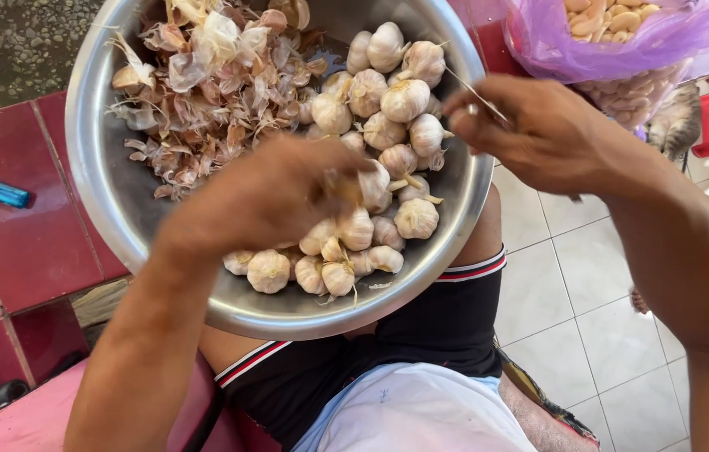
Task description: The person peels garlic bulbs using a small knife. They hold a garlic bulb in one hand and use the knife to remove the outer skin, placing the peeled garlic into a metal bowl.
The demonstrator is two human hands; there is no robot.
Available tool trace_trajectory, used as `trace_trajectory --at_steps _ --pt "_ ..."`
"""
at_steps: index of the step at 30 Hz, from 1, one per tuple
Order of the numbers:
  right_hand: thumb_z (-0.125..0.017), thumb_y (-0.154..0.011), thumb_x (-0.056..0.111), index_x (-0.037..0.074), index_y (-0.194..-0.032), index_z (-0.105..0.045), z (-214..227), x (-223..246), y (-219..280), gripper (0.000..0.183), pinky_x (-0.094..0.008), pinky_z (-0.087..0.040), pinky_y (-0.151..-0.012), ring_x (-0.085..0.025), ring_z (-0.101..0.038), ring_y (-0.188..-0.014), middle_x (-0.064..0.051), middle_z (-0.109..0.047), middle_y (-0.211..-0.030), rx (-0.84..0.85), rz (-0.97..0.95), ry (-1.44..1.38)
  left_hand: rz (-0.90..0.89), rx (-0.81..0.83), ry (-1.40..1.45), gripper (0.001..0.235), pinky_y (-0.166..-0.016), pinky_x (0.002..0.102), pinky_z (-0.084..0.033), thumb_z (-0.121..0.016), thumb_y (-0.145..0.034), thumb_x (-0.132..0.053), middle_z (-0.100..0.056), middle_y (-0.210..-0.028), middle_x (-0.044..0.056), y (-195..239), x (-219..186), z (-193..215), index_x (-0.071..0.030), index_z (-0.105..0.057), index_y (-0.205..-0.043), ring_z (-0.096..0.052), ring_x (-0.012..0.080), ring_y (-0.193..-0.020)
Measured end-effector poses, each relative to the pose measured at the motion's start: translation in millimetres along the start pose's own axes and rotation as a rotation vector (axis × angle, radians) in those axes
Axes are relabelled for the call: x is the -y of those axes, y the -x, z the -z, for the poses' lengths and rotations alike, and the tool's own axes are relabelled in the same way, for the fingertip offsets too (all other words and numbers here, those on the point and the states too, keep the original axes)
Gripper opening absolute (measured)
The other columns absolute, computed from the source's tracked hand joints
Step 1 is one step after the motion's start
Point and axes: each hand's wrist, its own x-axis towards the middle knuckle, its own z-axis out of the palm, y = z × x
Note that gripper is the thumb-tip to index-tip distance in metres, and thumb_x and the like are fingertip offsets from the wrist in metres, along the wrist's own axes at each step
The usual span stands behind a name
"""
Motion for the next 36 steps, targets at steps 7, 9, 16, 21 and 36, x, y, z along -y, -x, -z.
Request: trace_trajectory --at_steps 7,9,16,21,36 --pt "-0.007 -0.088 0.082 0.014 -0.086 -0.059 -14 77 -89 0.086 -0.036 -0.039 -0.068 -0.015 -0.047 -0.066 0.001 -0.05 -0.075 -0.291 0.398 -0.209 -0.634 -0.416 0.551 0.025 -0.077 0.024 -0.065 -0.076 -0.097 0.004 -0.072 -0.106 0.016 -7 70 46 0.0 -0.06 -0.116 -0.073 0.016 -0.086" --pt "-0.019 -0.094 0.072 0.014 -0.087 -0.061 -20 79 -108 0.071 -0.034 -0.04 -0.067 -0.014 -0.05 -0.068 0.002 -0.054 -0.078 -0.279 0.429 -0.226 -0.67 -0.424 0.675 0.027 -0.078 0.026 -0.068 -0.076 -0.096 -0.004 -0.064 -0.112 0.009 -17 89 41 -0.002 -0.058 -0.116 -0.073 0.02 -0.108" --pt "-0.057 -0.113 0.041 0.016 -0.091 -0.067 -28 86 -171 0.035 -0.03 -0.044 -0.064 -0.01 -0.059 -0.073 0.004 -0.066 -0.087 -0.224 0.546 -0.283 -0.559 -0.694 0.443 0.032 -0.081 0.027 -0.059 -0.065 -0.101 0.012 -0.065 -0.11 0.011 -16 108 46 0.001 -0.058 -0.13 -0.065 0.0174 -0.097" --pt "-0.039 -0.116 0.037 0.006 -0.113 -0.063 -18 61 -178 0.039 -0.032 -0.053 -0.067 -0.019 -0.064 -0.081 -0.007 -0.069 -0.102 -0.195 0.608 -0.175 -0.402 -0.88 -0.032 0.014 -0.056 0.023 -0.059 -0.066 -0.104 0.0 -0.068 -0.102 0.015 -32 102 43 0.004 -0.061 -0.117 -0.065 0.0159 -0.073" --pt "-0.046 -0.117 0.032 0.001 -0.159 -0.039 -66 85 -160 0.053 -0.027 -0.045 -0.057 -0.011 -0.047 -0.065 -0.005 -0.059 -0.088 -0.282 1.023 -0.343 -0.804 -1.004 0.663 0.022 -0.067 0.027 -0.063 -0.067 -0.106 -0.01 -0.07 -0.11 0.017 -23 112 39 0.0 -0.059 -0.123 -0.071 0.0213 -0.084"
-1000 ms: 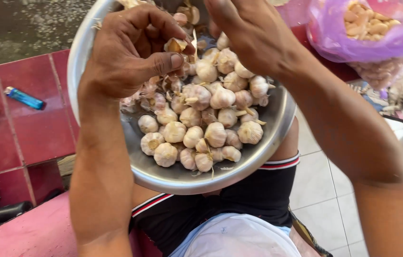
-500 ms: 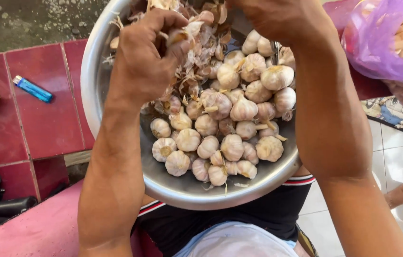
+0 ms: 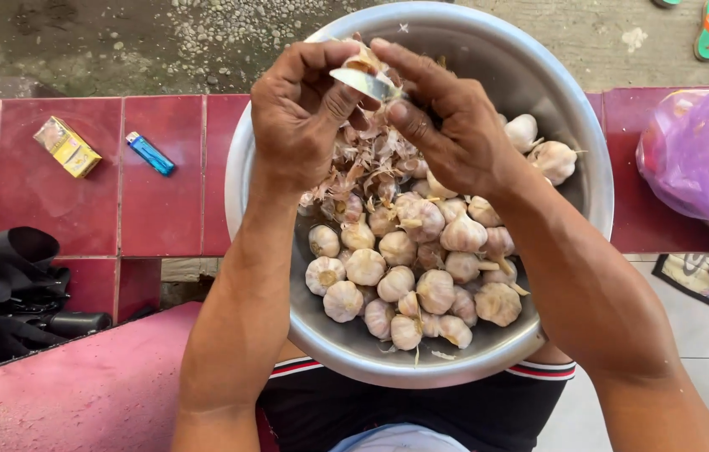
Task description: The person peels garlic bulbs using a small knife. They hold a garlic bulb in one hand and use the knife to remove the outer skin, placing the peeled garlic into a metal bowl.
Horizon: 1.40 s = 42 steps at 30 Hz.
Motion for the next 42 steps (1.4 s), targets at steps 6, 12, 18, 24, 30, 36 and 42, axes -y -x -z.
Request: trace_trajectory --at_steps 6,12,18,24,30,36,42 --pt "-0.05 -0.116 0.025 0.005 -0.153 -0.046 -3 10 -5 0.043 -0.038 -0.051 -0.115 -0.027 -0.059 -0.14 -0.018 -0.056 -0.154 -0.038 -0.026 -0.103 -0.027 -0.025 0.062 0.017 -0.059 0.027 -0.057 -0.067 -0.107 -0.008 -0.069 -0.111 0.012 1 10 -2 -0.006 -0.063 -0.123 -0.066 0.0173 -0.073" --pt "-0.051 -0.113 0.035 0.013 -0.152 -0.05 -4 16 -2 0.044 -0.021 -0.034 -0.058 -0.004 -0.038 -0.065 -0.004 -0.065 -0.137 -0.034 -0.146 -0.221 0.011 -0.089 0.098 0.017 -0.059 0.027 -0.052 -0.068 -0.105 -0.004 -0.063 -0.087 0.01 3 15 -5 -0.001 -0.065 -0.122 -0.058 0.0157 -0.066" --pt "-0.057 -0.111 0.028 0.01 -0.149 -0.05 -5 18 0 0.043 -0.02 -0.028 -0.058 -0.005 -0.031 -0.065 0.003 -0.047 -0.083 -0.002 -0.23 -0.534 -0.029 -0.085 0.12 0.018 -0.055 0.025 -0.049 -0.069 -0.105 -0.005 -0.069 -0.095 0.011 5 16 -5 -0.001 -0.066 -0.122 -0.057 0.0139 -0.065" --pt "-0.061 -0.111 0.021 0.014 -0.144 -0.055 -7 5 3 0.034 -0.021 -0.024 -0.054 -0.006 -0.026 -0.061 0.005 -0.037 -0.073 0.027 -0.206 -0.784 -0.049 -0.098 0.008 0.02 -0.09 0.024 -0.062 -0.073 -0.099 0.002 -0.073 -0.111 0.009 5 10 -4 -0.003 -0.069 -0.118 -0.072 0.0155 -0.104" --pt "-0.064 -0.109 0.018 0.013 -0.133 -0.059 -15 8 4 0.025 -0.022 -0.024 -0.051 -0.006 -0.026 -0.057 0.002 -0.042 -0.072 -0.055 -0.177 -0.815 -0.087 -0.091 -0.101 0.023 -0.097 0.027 -0.064 -0.076 -0.098 -0.006 -0.07 -0.118 0.012 9 5 -7 0.001 -0.067 -0.118 -0.071 0.0206 -0.111" --pt "-0.061 -0.111 0.015 0.012 -0.125 -0.058 -18 2 2 0.015 -0.022 -0.027 -0.044 -0.007 -0.029 -0.051 0.001 -0.036 -0.067 -0.083 -0.119 -0.931 -0.087 -0.02 -0.038 0.014 -0.079 0.028 -0.065 -0.073 -0.097 0.006 -0.066 -0.104 0.012 6 -1 -13 0.004 -0.065 -0.108 -0.068 0.0207 -0.089" --pt "-0.065 -0.105 0.017 0.013 -0.108 -0.065 -2 9 -2 0.005 -0.02 -0.027 -0.039 -0.009 -0.035 -0.049 -0.002 -0.046 -0.067 -0.049 -0.463 -1.187 0.066 0.099 -0.076 0.016 -0.06 0.019 -0.06 -0.07 -0.107 -0.005 -0.071 -0.109 0.005 2 0 6 -0.015 -0.069 -0.12 -0.066 0.0114 -0.073"
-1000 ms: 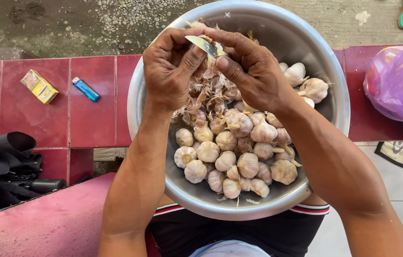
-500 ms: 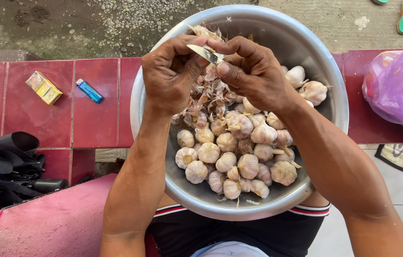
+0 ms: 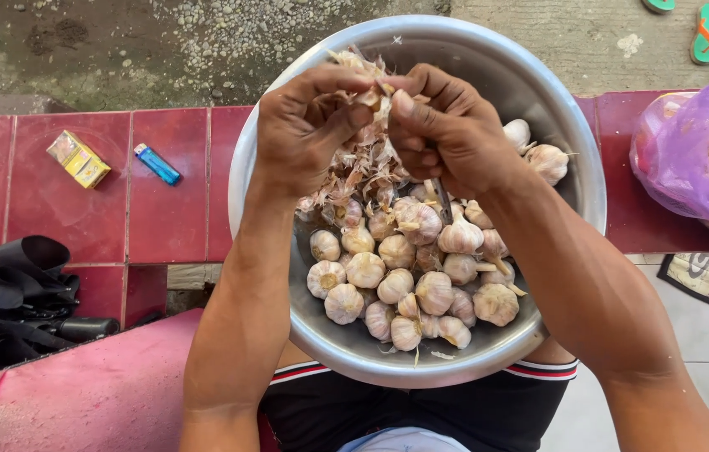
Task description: The person peels garlic bulbs using a small knife. They hold a garlic bulb in one hand and use the knife to remove the outer skin, placing the peeled garlic into a metal bowl.
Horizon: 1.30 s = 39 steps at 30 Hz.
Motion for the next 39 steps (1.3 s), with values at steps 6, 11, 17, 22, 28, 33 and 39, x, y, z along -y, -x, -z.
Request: trace_trajectory --at_steps 6,11,17,22,28,33,39 --pt "-0.064 -0.107 0.018 0.019 -0.111 -0.068 2 -10 -2 0.006 -0.02 -0.026 -0.041 -0.009 -0.031 -0.048 -0.006 -0.046 -0.068 -0.061 0.002 -0.022 -0.053 -0.115 -0.075 0.028 -0.107 0.03 -0.062 -0.072 -0.099 0.001 -0.066 -0.128 0.019 2 -9 -16 0.005 -0.064 -0.126 -0.069 0.0269 -0.119" --pt "-0.068 -0.103 0.019 0.017 -0.107 -0.067 1 -6 -2 0.004 -0.02 -0.026 -0.041 -0.009 -0.031 -0.049 -0.005 -0.046 -0.067 -0.094 -0.02 -0.063 -0.079 -0.156 -0.137 0.025 -0.088 0.024 -0.062 -0.079 -0.094 -0.006 -0.069 -0.106 0.009 0 -6 -18 -0.002 -0.064 -0.114 -0.069 0.0163 -0.096" --pt "-0.061 -0.107 0.02 0.014 -0.109 -0.062 -2 1 -1 0.007 -0.019 -0.028 -0.039 -0.009 -0.035 -0.047 -0.006 -0.055 -0.072 -0.207 -0.013 -0.058 -0.158 -0.037 -0.195 0.026 -0.082 0.023 -0.062 -0.07 -0.097 0.001 -0.064 -0.109 0.009 3 -9 -16 -0.006 -0.054 -0.116 -0.064 0.0156 -0.09" --pt "-0.073 -0.097 0.015 0.011 -0.106 -0.055 -1 -14 -7 0.021 -0.018 -0.028 -0.035 -0.004 -0.041 -0.045 -0.001 -0.061 -0.074 -0.277 0.036 0.047 -0.211 -0.041 -0.261 0.025 -0.082 0.027 -0.063 -0.076 -0.097 0.002 -0.068 -0.126 0.02 3 -10 -13 -0.002 -0.061 -0.116 -0.07 0.0205 -0.093" --pt "-0.082 -0.088 0.013 0.007 -0.094 -0.064 7 -19 -8 0.019 -0.02 -0.028 -0.037 -0.006 -0.042 -0.046 -0.002 -0.057 -0.067 -0.322 0.0 0.017 -0.252 -0.043 -0.43 0.027 -0.091 0.03 -0.062 -0.081 -0.096 0.0 -0.074 -0.119 0.016 0 -9 -10 -0.001 -0.067 -0.119 -0.074 0.0246 -0.107" --pt "-0.078 -0.095 0.01 0.001 -0.097 -0.064 15 -33 -12 0.017 -0.019 -0.035 -0.037 -0.007 -0.045 -0.044 -0.017 -0.068 -0.074 -0.421 0.132 0.011 -0.351 -0.029 -0.444 0.024 -0.085 0.039 -0.061 -0.082 -0.093 -0.009 -0.075 -0.11 0.018 -7 1 -6 -0.003 -0.076 -0.115 -0.075 0.0322 -0.104" --pt "-0.079 -0.094 0.011 0.0 -0.096 -0.063 5 -28 -10 0.019 -0.019 -0.035 -0.038 -0.007 -0.045 -0.044 -0.022 -0.069 -0.077 -0.409 0.172 0.03 -0.419 -0.027 -0.484 0.012 -0.081 0.041 -0.063 -0.071 -0.098 0.002 -0.071 -0.098 0.023 -7 -3 -5 0.001 -0.077 -0.108 -0.073 0.034 -0.09"
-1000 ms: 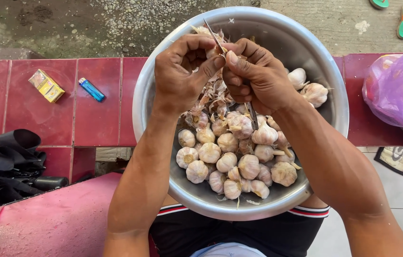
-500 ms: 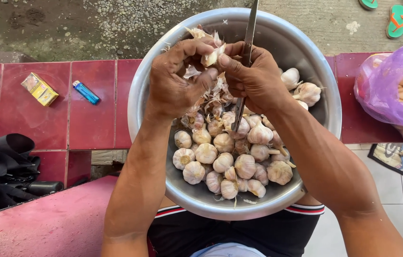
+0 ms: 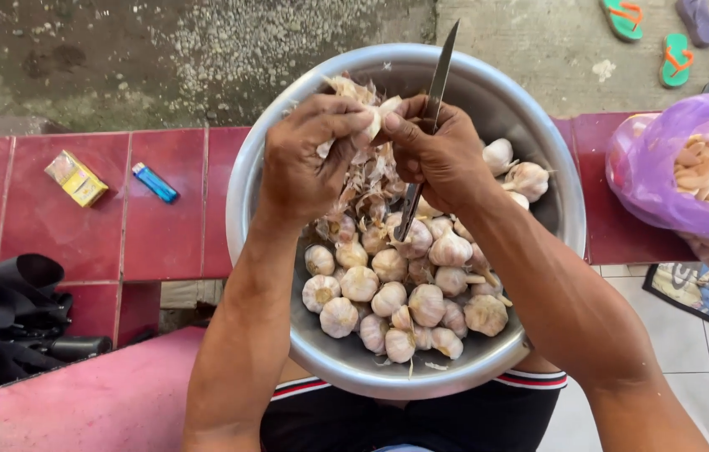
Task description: The person peels garlic bulbs using a small knife. They hold a garlic bulb in one hand and use the knife to remove the outer skin, placing the peeled garlic into a metal bowl.
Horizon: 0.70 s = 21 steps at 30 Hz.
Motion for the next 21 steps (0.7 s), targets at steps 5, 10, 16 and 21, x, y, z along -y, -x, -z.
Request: trace_trajectory --at_steps 5,10,16,21 --pt "-0.08 -0.092 0.007 0.002 -0.098 -0.063 -2 2 2 0.018 -0.02 -0.037 -0.037 -0.007 -0.045 -0.044 -0.015 -0.071 -0.08 0.019 -0.034 0.034 0.023 -0.038 -0.167 0.009 -0.082 0.04 -0.059 -0.06 -0.103 -0.007 -0.067 -0.094 0.012 2 0 -11 -0.003 -0.066 -0.098 -0.069 0.0284 -0.089" --pt "-0.083 -0.086 0.005 0.006 -0.097 -0.063 -9 3 7 0.022 -0.022 -0.036 -0.04 -0.009 -0.046 -0.048 -0.007 -0.067 -0.08 0.054 -0.059 0.116 0.004 -0.051 -0.265 0.014 -0.071 0.034 -0.057 -0.043 -0.109 -0.005 -0.06 -0.093 0.012 4 -1 -18 -0.003 -0.054 -0.1 -0.062 0.0244 -0.082" --pt "-0.08 -0.086 -0.004 0.008 -0.118 -0.055 -5 5 7 0.042 -0.021 -0.041 -0.04 -0.009 -0.047 -0.049 -0.005 -0.062 -0.091 0.084 -0.022 0.071 0.266 -0.165 -0.096 0.009 -0.063 0.03 -0.052 -0.05 -0.109 -0.012 -0.061 -0.085 0.003 2 -10 -22 -0.008 -0.057 -0.107 -0.058 0.0149 -0.072" --pt "-0.076 -0.085 -0.006 0.007 -0.124 -0.057 3 5 2 0.046 -0.019 -0.037 -0.04 -0.007 -0.044 -0.046 -0.006 -0.07 -0.098 0.168 -0.092 -0.087 0.531 -0.352 0.424 0.006 -0.061 0.026 -0.059 -0.055 -0.105 -0.005 -0.064 -0.085 0.008 5 -7 -28 -0.004 -0.061 -0.109 -0.064 0.0158 -0.069"
